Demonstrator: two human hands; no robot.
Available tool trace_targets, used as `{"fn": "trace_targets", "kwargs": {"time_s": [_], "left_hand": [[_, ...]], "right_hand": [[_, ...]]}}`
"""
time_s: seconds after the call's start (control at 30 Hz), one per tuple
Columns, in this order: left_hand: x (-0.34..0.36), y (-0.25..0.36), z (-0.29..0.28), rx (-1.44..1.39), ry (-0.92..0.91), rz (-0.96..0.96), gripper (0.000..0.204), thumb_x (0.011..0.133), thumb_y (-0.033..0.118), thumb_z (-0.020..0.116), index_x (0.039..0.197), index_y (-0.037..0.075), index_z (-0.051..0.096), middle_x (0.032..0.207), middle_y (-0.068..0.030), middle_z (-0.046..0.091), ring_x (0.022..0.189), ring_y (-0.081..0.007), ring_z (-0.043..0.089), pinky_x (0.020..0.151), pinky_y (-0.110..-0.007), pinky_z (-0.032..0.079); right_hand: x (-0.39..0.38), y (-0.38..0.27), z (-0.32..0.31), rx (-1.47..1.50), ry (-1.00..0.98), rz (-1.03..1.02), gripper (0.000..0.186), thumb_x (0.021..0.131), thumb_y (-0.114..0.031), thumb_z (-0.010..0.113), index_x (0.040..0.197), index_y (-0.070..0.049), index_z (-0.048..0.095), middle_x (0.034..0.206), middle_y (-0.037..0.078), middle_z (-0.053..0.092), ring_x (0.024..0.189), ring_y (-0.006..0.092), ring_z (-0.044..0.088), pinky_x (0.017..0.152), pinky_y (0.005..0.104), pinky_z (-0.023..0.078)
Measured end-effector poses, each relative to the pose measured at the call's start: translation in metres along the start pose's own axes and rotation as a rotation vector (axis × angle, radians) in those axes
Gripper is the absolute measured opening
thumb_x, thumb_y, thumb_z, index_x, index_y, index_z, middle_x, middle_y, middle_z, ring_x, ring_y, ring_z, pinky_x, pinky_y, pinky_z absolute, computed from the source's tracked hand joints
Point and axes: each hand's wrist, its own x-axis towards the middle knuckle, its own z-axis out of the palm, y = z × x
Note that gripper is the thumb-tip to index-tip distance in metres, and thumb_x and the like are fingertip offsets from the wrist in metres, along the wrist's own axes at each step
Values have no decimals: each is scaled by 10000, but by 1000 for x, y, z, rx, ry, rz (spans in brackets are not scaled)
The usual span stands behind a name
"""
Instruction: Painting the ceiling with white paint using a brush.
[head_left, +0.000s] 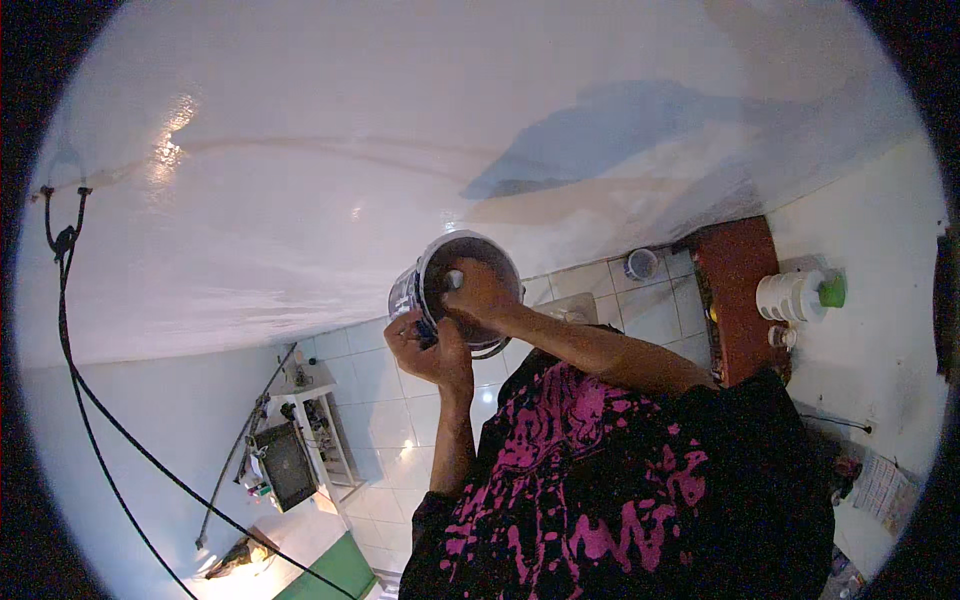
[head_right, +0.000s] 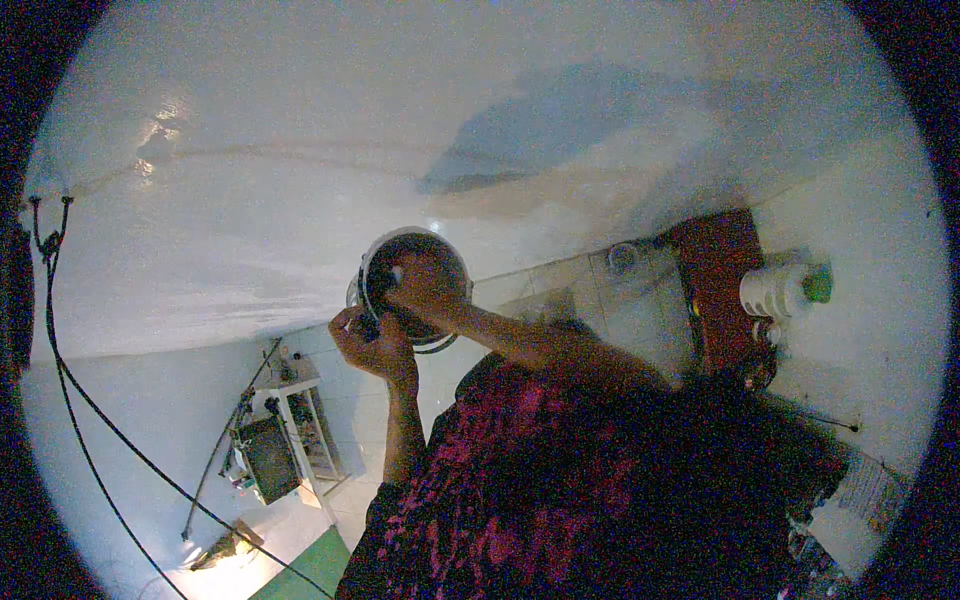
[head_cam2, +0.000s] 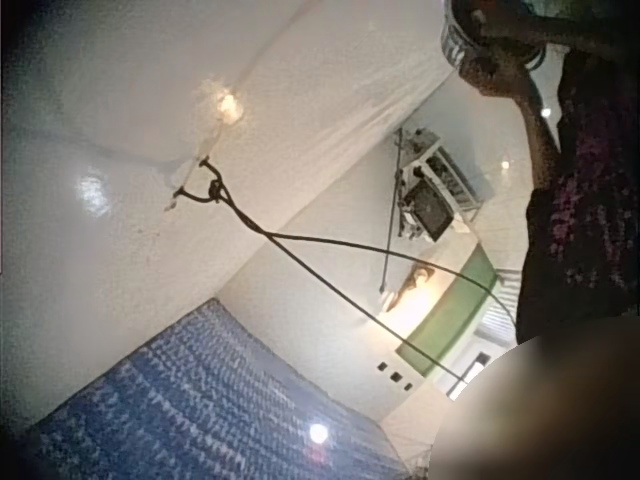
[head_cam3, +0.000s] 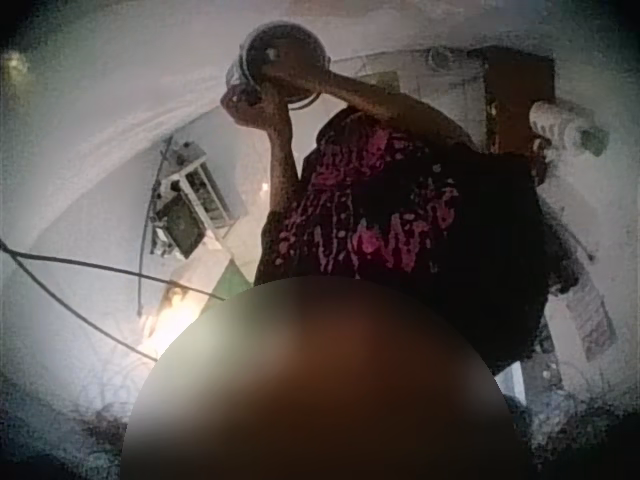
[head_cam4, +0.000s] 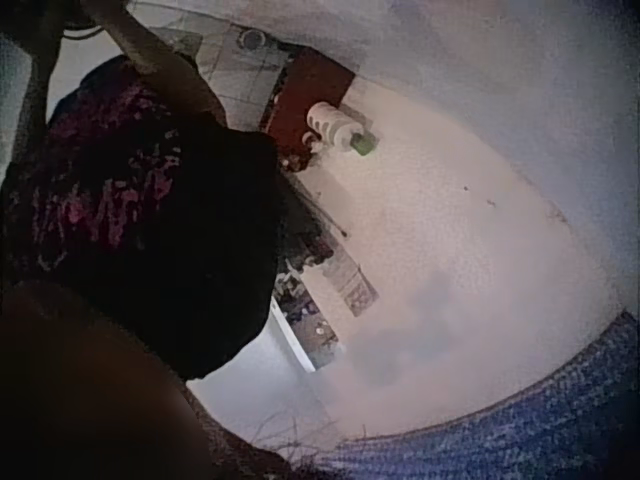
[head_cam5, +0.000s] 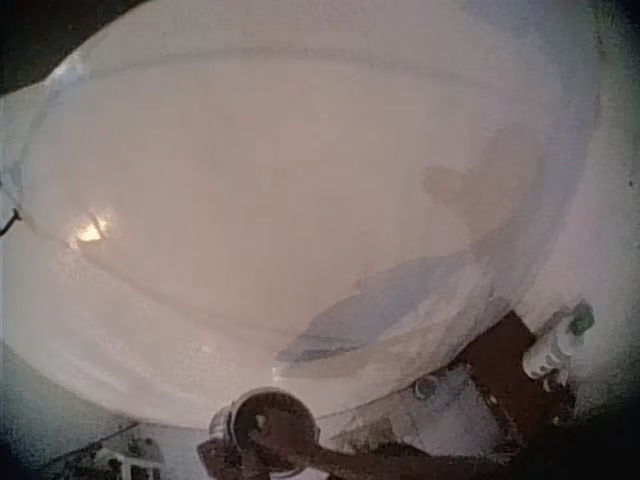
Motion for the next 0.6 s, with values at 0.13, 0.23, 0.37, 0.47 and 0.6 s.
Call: {"fn": "trace_targets", "kwargs": {"time_s": [0.13, 0.23, 0.37, 0.47, 0.6], "left_hand": [[1, -1, 5, 100, 26, 27, 266, 732, -4, 599, 956, 8, 457, 846, -91, 545, 752, -120, 524, 674, -243, 453], [1, 15, 11, -83, 70, -3, 266, 734, -26, 593, 950, 13, 444, 786, -64, 548, 701, -100, 512, 643, -224, 431], [6, 25, 0, -149, 32, -202, 272, 719, -57, 559, 948, 24, 438, 723, -38, 550, 637, -73, 476, 576, -197, 371], [13, 40, -2, -192, -19, -253, 284, 690, -69, 535, 940, 27, 441, 698, -35, 550, 605, -62, 452, 539, -194, 345], [13, 57, -2, -199, -105, -299, 289, 653, -65, 518, 918, 27, 452, 658, -24, 543, 555, -53, 422, 493, -205, 323]], "right_hand": [[-6, 3, -12, 58, -8, 69, 399, 677, -136, 662, 1052, -16, 594, 1023, 179, 623, 1051, 312, 565, 953, 424, 425], [-8, -2, -53, 59, -66, -43, 300, 709, -100, 661, 982, 10, 604, 922, 164, 642, 964, 245, 622, 874, 373, 481], [-15, -47, -119, 193, -294, 110, 104, 793, -60, 631, 875, 0, 611, 785, 107, 638, 733, 172, 665, 661, 320, 559], [-10, -40, -143, 335, -176, -21, 115, 781, -104, 684, 875, -60, 635, 688, 74, 638, 594, 145, 623, 521, 289, 489], [-23, -61, -175, 399, -125, 46, 108, 802, -48, 660, 875, 3, 599, 762, 92, 632, 655, 203, 664, 545, 338, 586]]}}
